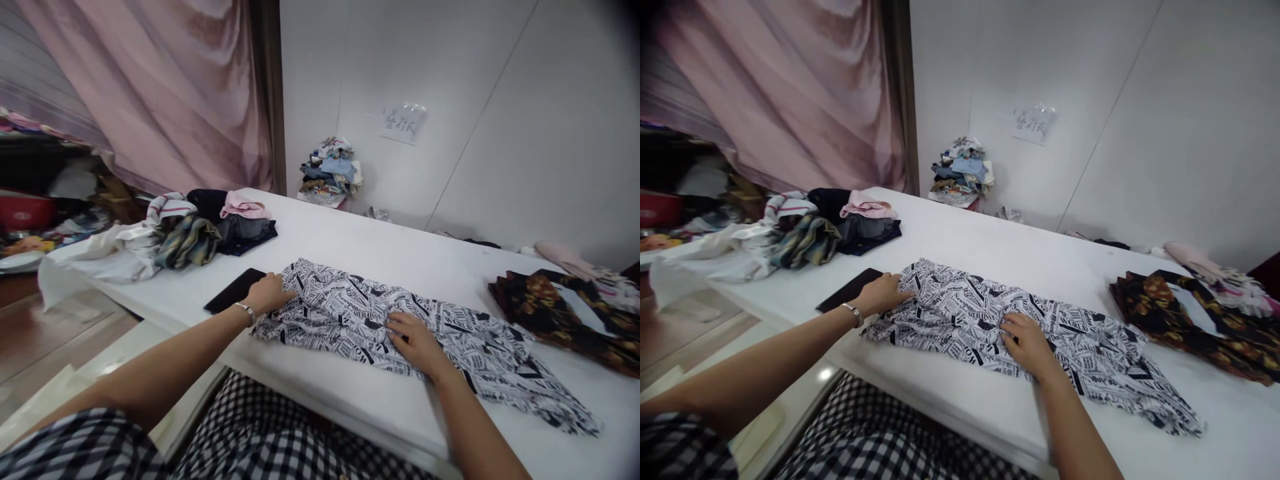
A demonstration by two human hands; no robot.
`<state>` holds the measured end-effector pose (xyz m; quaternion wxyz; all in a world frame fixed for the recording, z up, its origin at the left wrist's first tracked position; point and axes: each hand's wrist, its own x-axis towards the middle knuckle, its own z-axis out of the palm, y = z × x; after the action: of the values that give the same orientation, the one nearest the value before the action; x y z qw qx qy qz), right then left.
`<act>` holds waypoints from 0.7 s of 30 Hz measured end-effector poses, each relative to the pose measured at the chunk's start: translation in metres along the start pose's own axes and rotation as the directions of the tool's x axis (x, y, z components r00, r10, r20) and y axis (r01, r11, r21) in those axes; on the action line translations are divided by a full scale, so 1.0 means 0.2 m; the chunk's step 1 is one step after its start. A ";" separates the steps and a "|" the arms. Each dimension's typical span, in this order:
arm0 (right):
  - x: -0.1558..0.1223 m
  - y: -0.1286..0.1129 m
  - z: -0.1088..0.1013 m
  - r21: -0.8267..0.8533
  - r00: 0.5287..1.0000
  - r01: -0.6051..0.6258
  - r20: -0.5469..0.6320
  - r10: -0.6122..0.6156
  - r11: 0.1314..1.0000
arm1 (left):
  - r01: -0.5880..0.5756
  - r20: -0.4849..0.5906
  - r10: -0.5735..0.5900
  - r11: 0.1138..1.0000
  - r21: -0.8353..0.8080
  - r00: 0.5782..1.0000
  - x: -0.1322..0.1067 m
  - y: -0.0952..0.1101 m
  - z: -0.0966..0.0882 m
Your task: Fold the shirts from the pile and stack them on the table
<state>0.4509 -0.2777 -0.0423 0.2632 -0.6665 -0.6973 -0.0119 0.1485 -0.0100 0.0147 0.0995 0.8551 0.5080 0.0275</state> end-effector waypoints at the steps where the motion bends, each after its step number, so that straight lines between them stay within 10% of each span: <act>1: 0.00 0.00 0.00 -0.002 1.000 0.002 0.004 -0.002 1.000 | 0.003 0.014 -0.004 1.000 0.011 1.000 0.01 0.01 0.00; 12: 0.00 -0.02 0.00 0.031 0.999 -0.019 -0.031 0.020 0.999 | -0.012 0.143 0.021 0.998 -0.065 0.990 0.04 0.16 -0.02; 21: 0.02 -0.03 -0.05 0.137 0.960 0.081 -0.278 -0.040 0.987 | -0.180 0.077 0.172 0.978 0.110 0.982 0.09 0.41 -0.28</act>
<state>0.4495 -0.2787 -0.0304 0.4051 -0.6156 -0.6732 -0.0609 0.2189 -0.0249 0.0850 0.0636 0.9015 0.4276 -0.0221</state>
